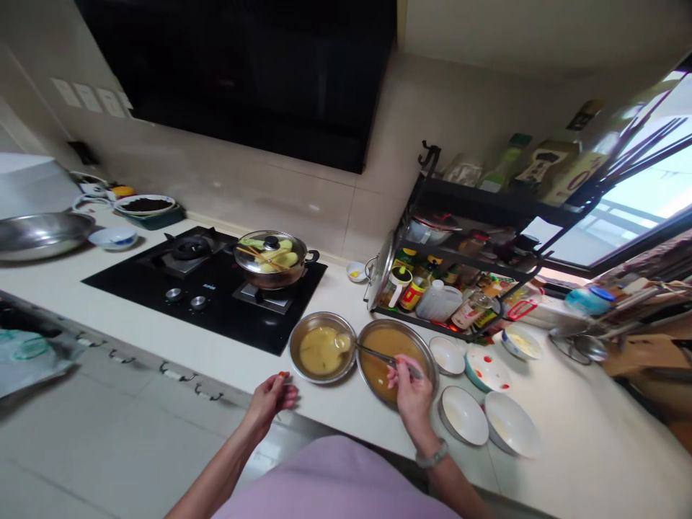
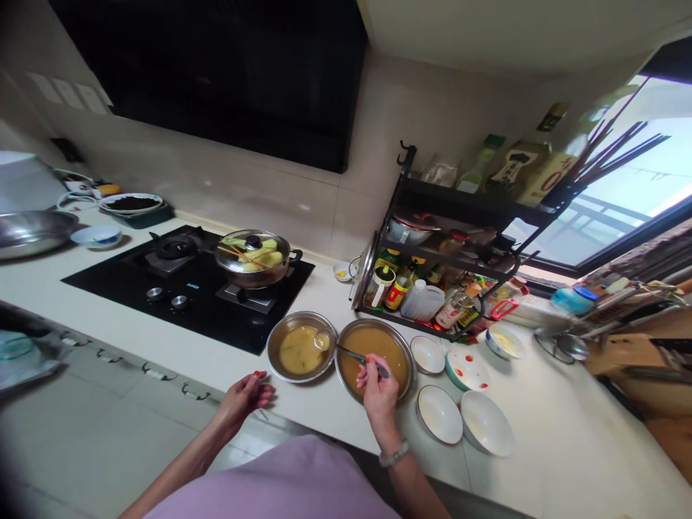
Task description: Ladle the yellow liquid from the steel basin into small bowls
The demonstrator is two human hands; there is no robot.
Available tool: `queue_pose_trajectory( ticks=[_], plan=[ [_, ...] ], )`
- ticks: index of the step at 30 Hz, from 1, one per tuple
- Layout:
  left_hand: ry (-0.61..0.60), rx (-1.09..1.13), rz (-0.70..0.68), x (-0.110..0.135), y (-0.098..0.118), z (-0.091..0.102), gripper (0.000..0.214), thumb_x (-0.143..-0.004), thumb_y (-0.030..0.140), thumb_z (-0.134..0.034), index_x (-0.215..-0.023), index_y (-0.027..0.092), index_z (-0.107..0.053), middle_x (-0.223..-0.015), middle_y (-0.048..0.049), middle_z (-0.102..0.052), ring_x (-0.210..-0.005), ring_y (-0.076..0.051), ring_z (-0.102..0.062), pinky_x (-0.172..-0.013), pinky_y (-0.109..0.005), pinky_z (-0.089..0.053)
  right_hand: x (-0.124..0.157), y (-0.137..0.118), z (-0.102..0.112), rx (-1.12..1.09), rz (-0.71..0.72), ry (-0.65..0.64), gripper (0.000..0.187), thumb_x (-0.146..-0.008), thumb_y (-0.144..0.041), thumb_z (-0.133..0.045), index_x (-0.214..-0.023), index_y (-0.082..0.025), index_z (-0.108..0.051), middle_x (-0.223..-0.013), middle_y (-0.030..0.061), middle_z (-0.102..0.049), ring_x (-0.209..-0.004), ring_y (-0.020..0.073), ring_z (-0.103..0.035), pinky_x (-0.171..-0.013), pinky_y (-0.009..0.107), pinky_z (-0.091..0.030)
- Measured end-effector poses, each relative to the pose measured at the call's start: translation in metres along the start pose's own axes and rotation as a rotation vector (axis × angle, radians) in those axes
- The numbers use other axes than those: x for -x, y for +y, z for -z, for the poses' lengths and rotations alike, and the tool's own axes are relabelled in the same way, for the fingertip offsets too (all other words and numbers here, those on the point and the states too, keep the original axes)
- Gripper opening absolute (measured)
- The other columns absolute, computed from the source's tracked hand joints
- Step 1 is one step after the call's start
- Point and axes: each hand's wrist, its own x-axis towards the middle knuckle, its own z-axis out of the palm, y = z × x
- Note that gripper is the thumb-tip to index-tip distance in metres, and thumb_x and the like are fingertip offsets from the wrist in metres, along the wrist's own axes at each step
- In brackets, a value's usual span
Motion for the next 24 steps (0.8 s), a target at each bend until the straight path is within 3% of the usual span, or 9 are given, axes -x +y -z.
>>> queue_pose_trajectory(
  ticks=[6,9,14,19,24],
  plan=[
    [0.001,0.007,0.007,0.001,0.0,0.004,0.015,-0.09,0.024,-0.056,-0.097,0.011,-0.058,-0.065,-0.0078,-0.069,-0.052,-0.013,-0.066,-0.05,-0.022,-0.055,0.014,0.001,0.012,0.165,0.346,-0.274,0.017,-0.084,-0.031,-0.06,-0.093,-0.022,-0.073,-0.084,0.0065,-0.067,-0.056,0.0141,-0.06,-0.051,0.03,-0.053],
    [-0.01,-0.001,0.005,0.002,0.001,0.003,0.015,-0.09,0.025,-0.056,-0.096,0.011,-0.058,-0.065,-0.0074,-0.069,-0.052,-0.013,-0.066,-0.051,-0.022,-0.055,0.012,-0.002,0.027,0.217,0.402,-0.255,0.019,-0.085,-0.027,-0.059,-0.098,-0.024,-0.072,-0.09,0.0072,-0.067,-0.059,0.0147,-0.06,-0.054,0.031,-0.054],
    [-0.022,-0.015,0.011,0.002,0.002,-0.002,0.015,-0.091,0.024,-0.055,-0.097,0.011,-0.058,-0.065,-0.0076,-0.069,-0.053,-0.013,-0.067,-0.052,-0.022,-0.055,0.003,0.01,0.047,0.299,0.367,-0.105,0.019,-0.086,-0.028,-0.058,-0.1,-0.022,-0.069,-0.076,0.0026,-0.062,-0.056,0.014,-0.057,-0.055,0.03,-0.052],
    [-0.023,-0.033,0.014,-0.001,0.0,-0.008,0.013,-0.092,0.021,-0.051,-0.099,0.01,-0.056,-0.066,-0.0082,-0.069,-0.053,-0.013,-0.067,-0.051,-0.022,-0.054,0.005,0.025,0.052,0.346,0.306,-0.097,0.02,-0.084,-0.034,-0.059,-0.093,-0.02,-0.071,-0.076,0.0037,-0.063,-0.054,0.014,-0.057,-0.051,0.028,-0.05],
    [-0.033,-0.059,0.012,-0.003,-0.002,-0.011,0.012,-0.093,0.02,-0.049,-0.099,0.011,-0.054,-0.067,-0.0089,-0.07,-0.055,-0.013,-0.067,-0.052,-0.023,-0.054,0.006,0.031,0.05,0.248,0.081,0.025,0.031,-0.079,-0.045,-0.061,-0.09,-0.017,-0.067,-0.065,0.0018,-0.063,-0.046,0.014,-0.055,-0.047,0.028,-0.048]
  ],
)
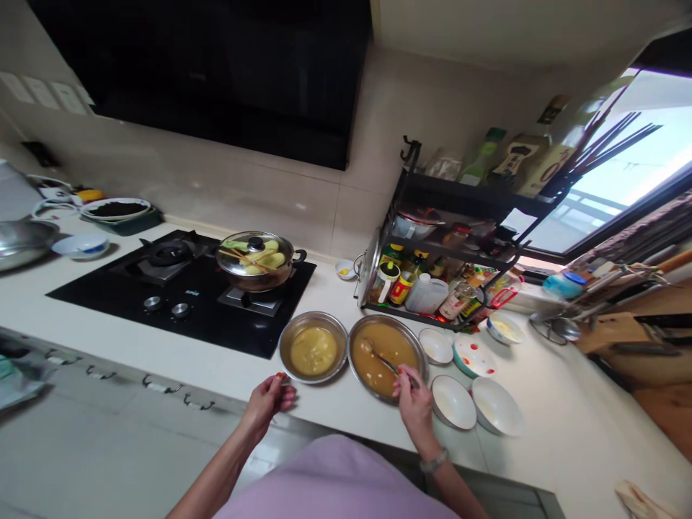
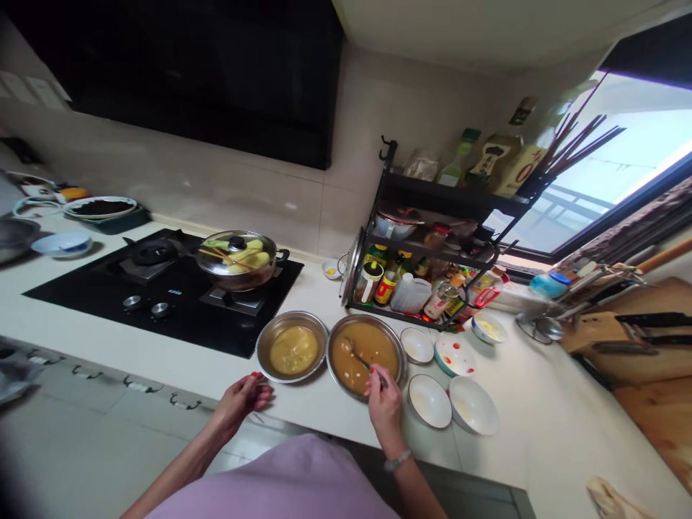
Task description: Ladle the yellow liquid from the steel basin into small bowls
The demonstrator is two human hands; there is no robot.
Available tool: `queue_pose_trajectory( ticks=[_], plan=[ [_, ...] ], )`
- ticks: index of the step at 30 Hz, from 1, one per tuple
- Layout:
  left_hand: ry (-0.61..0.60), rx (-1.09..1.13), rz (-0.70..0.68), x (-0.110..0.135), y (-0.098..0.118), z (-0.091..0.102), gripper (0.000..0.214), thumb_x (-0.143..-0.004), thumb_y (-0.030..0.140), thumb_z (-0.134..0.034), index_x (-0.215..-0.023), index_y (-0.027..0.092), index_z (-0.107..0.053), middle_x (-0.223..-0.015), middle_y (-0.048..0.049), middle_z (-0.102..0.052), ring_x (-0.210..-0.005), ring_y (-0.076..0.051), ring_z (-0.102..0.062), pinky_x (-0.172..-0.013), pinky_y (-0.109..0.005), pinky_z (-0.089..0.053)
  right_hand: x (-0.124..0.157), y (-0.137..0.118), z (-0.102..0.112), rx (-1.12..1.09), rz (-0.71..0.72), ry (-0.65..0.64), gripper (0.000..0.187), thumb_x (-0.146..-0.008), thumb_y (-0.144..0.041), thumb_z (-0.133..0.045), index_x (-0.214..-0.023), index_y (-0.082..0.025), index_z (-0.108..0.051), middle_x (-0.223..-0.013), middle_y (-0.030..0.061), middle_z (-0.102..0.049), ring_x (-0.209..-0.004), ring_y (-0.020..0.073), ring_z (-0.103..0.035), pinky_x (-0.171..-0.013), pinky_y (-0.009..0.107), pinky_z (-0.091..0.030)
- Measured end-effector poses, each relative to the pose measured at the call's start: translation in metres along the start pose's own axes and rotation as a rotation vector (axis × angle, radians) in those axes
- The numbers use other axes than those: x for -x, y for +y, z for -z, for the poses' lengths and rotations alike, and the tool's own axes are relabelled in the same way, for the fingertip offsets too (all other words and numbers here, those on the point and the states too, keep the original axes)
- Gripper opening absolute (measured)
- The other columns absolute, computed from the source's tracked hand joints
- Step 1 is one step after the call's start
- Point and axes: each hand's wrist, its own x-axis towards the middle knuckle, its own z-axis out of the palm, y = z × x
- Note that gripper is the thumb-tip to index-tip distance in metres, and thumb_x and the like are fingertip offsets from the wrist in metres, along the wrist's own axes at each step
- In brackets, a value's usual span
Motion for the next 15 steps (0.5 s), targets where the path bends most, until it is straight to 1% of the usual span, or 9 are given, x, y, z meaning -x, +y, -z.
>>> queue_pose_trajectory(
  ticks=[3,6,9,15],
  plan=[
    [0.005,-0.014,0.005,0.001,0.0,-0.002,0.012,-0.093,0.019,-0.048,-0.099,0.011,-0.054,-0.066,-0.0086,-0.07,-0.054,-0.013,-0.066,-0.052,-0.022,-0.054,-0.008,0.001,0.003,-0.142,-0.178,0.144,0.039,-0.073,-0.051,-0.065,-0.09,-0.016,-0.061,-0.056,-0.001,-0.061,-0.044,0.0153,-0.055,-0.044,0.028,-0.047],
    [0.005,-0.015,0.009,0.002,0.0,-0.003,0.012,-0.094,0.02,-0.048,-0.099,0.011,-0.053,-0.066,-0.0081,-0.07,-0.053,-0.012,-0.065,-0.052,-0.022,-0.054,-0.017,-0.001,0.009,-0.255,-0.269,0.264,0.043,-0.066,-0.051,-0.07,-0.089,-0.017,-0.058,-0.055,-0.001,-0.062,-0.046,0.0169,-0.056,-0.043,0.028,-0.046],
    [0.003,-0.012,0.006,0.004,0.001,-0.004,0.013,-0.094,0.02,-0.048,-0.1,0.01,-0.054,-0.066,-0.0083,-0.07,-0.053,-0.012,-0.065,-0.052,-0.022,-0.053,-0.021,-0.004,0.015,-0.306,-0.293,0.305,0.042,-0.063,-0.048,-0.072,-0.088,-0.018,-0.057,-0.053,-0.0017,-0.061,-0.046,0.0174,-0.056,-0.042,0.028,-0.044],
    [0.017,-0.01,0.007,0.007,0.002,-0.001,0.015,-0.093,0.02,-0.049,-0.101,0.01,-0.054,-0.067,-0.0086,-0.069,-0.054,-0.013,-0.066,-0.052,-0.023,-0.054,-0.021,-0.009,0.023,-0.301,-0.276,0.34,0.039,-0.062,-0.046,-0.074,-0.084,-0.018,-0.057,-0.05,-0.0016,-0.061,-0.043,0.017,-0.055,-0.037,0.026,-0.038]
  ],
)
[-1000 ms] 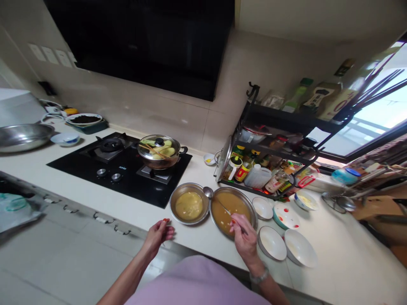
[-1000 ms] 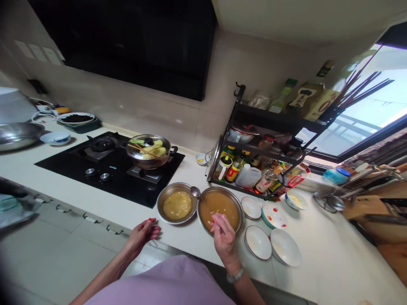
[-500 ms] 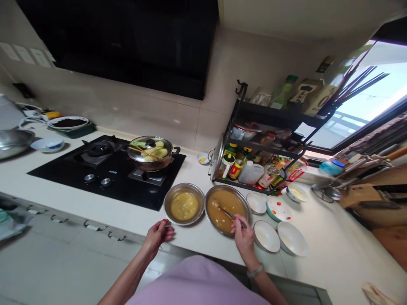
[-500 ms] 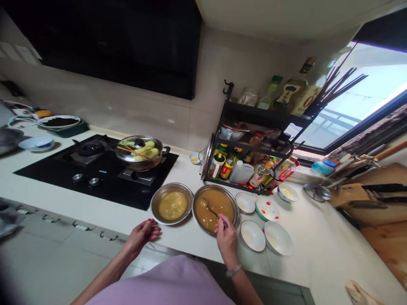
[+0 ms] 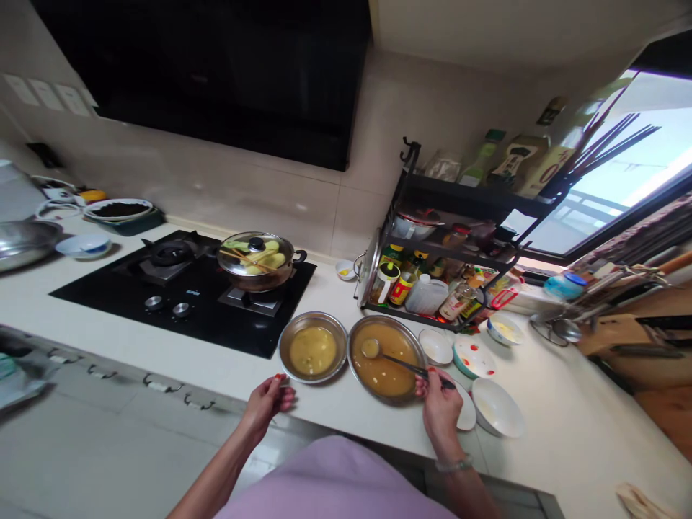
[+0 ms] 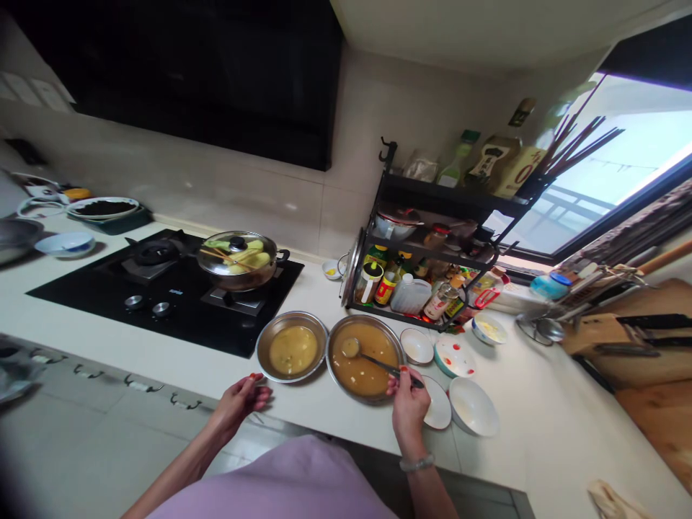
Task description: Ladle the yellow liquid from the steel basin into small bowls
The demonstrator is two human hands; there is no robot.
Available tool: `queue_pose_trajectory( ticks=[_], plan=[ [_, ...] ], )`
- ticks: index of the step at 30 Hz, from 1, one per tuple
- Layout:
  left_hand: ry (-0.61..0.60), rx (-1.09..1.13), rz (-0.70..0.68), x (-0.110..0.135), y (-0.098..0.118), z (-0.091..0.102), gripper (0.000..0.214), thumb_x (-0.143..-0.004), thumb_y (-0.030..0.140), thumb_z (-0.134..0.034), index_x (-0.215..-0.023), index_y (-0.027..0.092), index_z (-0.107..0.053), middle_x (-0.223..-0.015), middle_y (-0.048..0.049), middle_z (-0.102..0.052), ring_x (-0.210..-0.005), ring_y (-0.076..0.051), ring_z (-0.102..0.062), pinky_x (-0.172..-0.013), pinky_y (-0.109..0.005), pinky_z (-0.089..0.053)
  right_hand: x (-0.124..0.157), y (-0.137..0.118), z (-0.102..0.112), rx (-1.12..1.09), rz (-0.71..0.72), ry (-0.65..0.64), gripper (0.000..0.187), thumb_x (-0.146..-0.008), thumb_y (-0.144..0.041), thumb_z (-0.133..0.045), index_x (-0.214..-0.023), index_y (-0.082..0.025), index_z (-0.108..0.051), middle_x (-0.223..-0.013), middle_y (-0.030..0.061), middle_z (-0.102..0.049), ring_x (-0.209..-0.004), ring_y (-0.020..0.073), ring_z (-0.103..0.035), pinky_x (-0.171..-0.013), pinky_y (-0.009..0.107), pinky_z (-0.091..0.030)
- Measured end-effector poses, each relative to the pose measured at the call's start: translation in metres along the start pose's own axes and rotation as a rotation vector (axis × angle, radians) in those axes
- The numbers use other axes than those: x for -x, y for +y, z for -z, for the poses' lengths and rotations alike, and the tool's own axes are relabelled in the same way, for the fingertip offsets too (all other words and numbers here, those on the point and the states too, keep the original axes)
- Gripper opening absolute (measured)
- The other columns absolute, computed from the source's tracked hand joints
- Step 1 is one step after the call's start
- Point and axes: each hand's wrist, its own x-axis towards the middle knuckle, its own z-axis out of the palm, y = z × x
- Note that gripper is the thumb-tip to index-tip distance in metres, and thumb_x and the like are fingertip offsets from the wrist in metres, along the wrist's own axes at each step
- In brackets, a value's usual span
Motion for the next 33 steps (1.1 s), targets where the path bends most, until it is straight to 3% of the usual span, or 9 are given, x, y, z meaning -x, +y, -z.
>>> queue_pose_trajectory(
  ticks=[12,21,26,31,33],
  plan=[
    [-0.009,0.019,-0.004,-0.001,-0.002,0.005,0.015,-0.094,0.021,-0.048,-0.102,0.01,-0.055,-0.066,-0.008,-0.069,-0.053,-0.012,-0.064,-0.051,-0.021,-0.053,0.006,-0.02,-0.008,-0.034,0.019,-0.014,0.035,-0.064,-0.043,-0.074,-0.084,-0.018,-0.059,-0.052,-0.0007,-0.062,-0.041,0.0151,-0.054,-0.037,0.025,-0.04],
    [-0.001,0.019,-0.012,-0.001,-0.002,0.011,0.016,-0.093,0.022,-0.049,-0.102,0.01,-0.055,-0.066,-0.0082,-0.069,-0.053,-0.011,-0.064,-0.052,-0.021,-0.053,0.028,-0.012,-0.042,0.01,0.049,-0.214,0.038,-0.073,-0.05,-0.069,-0.089,-0.018,-0.058,-0.055,-0.0006,-0.062,-0.044,0.0155,-0.056,-0.039,0.025,-0.044],
    [-0.007,0.034,-0.015,0.001,0.0,0.013,0.015,-0.093,0.021,-0.049,-0.101,0.01,-0.055,-0.066,-0.0081,-0.069,-0.053,-0.011,-0.064,-0.052,-0.021,-0.053,0.042,-0.001,-0.051,0.099,0.263,-0.412,0.03,-0.085,-0.046,-0.06,-0.093,-0.017,-0.063,-0.061,0.0001,-0.062,-0.046,0.013,-0.056,-0.043,0.026,-0.049],
    [0.008,0.036,-0.004,0.002,0.001,0.014,0.015,-0.094,0.021,-0.048,-0.1,0.01,-0.055,-0.065,-0.0078,-0.068,-0.052,-0.012,-0.064,-0.052,-0.021,-0.053,0.045,-0.002,-0.039,0.184,0.619,-0.649,0.018,-0.091,-0.026,-0.054,-0.1,-0.021,-0.068,-0.083,0.004,-0.064,-0.056,0.0116,-0.059,-0.052,0.026,-0.052],
    [0.006,0.039,-0.003,0.002,0.001,0.014,0.015,-0.093,0.022,-0.049,-0.1,0.01,-0.056,-0.066,-0.008,-0.068,-0.052,-0.012,-0.065,-0.052,-0.022,-0.053,0.042,-0.004,-0.033,0.211,0.685,-0.667,0.019,-0.091,-0.023,-0.053,-0.103,-0.022,-0.069,-0.089,0.0055,-0.064,-0.059,0.0122,-0.06,-0.054,0.027,-0.053]
  ],
)
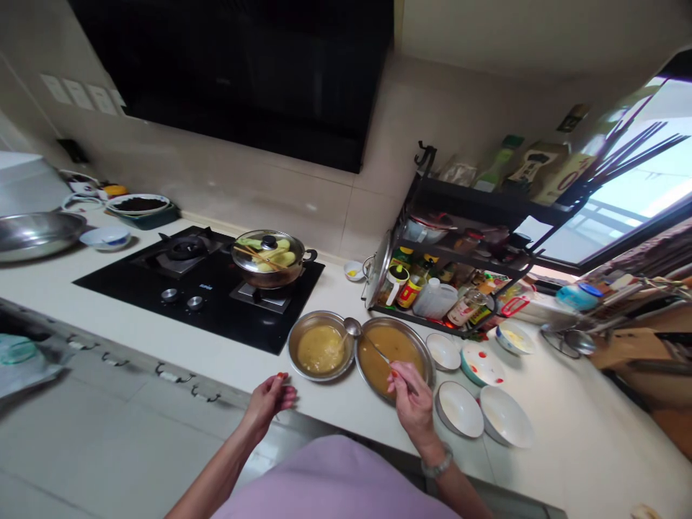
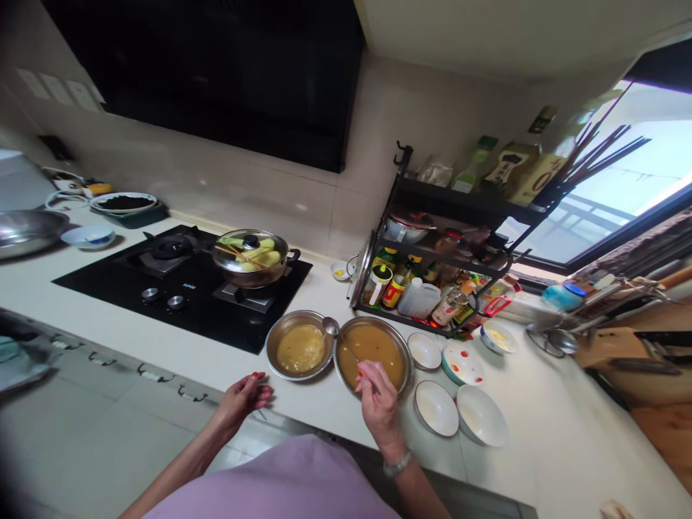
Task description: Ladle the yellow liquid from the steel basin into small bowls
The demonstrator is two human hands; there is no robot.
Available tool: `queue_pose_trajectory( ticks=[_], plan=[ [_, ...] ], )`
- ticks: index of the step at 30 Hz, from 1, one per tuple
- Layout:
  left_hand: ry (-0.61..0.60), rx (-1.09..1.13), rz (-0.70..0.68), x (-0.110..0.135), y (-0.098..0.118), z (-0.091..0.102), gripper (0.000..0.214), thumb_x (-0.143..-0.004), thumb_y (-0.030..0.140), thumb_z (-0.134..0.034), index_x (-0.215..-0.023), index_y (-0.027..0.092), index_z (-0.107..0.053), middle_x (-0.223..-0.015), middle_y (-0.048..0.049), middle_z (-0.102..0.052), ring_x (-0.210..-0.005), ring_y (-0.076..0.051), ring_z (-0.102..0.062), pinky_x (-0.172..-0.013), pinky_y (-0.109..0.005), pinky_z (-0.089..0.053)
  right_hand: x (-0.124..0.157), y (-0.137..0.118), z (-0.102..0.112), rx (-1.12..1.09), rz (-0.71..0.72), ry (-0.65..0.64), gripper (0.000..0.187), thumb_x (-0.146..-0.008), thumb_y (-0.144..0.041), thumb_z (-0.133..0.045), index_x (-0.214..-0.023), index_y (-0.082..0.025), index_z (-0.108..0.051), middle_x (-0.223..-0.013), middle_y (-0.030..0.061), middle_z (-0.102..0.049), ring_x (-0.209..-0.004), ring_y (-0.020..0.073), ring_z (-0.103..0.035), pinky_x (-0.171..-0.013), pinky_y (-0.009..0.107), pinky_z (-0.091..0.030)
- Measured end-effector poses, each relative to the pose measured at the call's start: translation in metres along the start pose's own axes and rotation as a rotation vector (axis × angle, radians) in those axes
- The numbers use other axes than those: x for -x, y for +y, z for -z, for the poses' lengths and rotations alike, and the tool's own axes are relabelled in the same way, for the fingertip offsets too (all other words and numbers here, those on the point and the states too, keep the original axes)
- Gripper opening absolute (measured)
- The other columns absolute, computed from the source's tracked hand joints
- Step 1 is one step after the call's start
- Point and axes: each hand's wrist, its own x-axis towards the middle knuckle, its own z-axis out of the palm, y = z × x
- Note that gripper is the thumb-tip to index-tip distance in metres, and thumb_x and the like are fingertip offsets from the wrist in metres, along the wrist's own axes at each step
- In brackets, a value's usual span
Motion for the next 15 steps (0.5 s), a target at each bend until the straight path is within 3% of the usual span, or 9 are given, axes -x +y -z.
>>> queue_pose_trajectory(
  ticks=[6,15],
  plan=[
    [-0.009,0.008,-0.009,-0.002,-0.001,-0.003,0.015,-0.092,0.023,-0.052,-0.098,0.01,-0.057,-0.065,-0.0083,-0.068,-0.052,-0.013,-0.066,-0.052,-0.023,-0.054,0.003,0.007,0.026,0.09,-0.2,0.164,0.019,-0.085,-0.032,-0.06,-0.096,-0.02,-0.07,-0.076,0.003,-0.063,-0.054,0.0126,-0.056,-0.051,0.027,-0.052],
    [-0.039,-0.022,-0.008,-0.005,-0.005,-0.007,0.015,-0.092,0.022,-0.051,-0.098,0.01,-0.057,-0.067,-0.008,-0.069,-0.055,-0.013,-0.067,-0.053,-0.023,-0.054,0.021,0.006,0.048,0.194,-0.392,0.198,0.029,-0.076,-0.046,-0.063,-0.085,-0.019,-0.07,-0.069,0.0048,-0.066,-0.052,0.0163,-0.058,-0.046,0.028,-0.048]
  ],
)
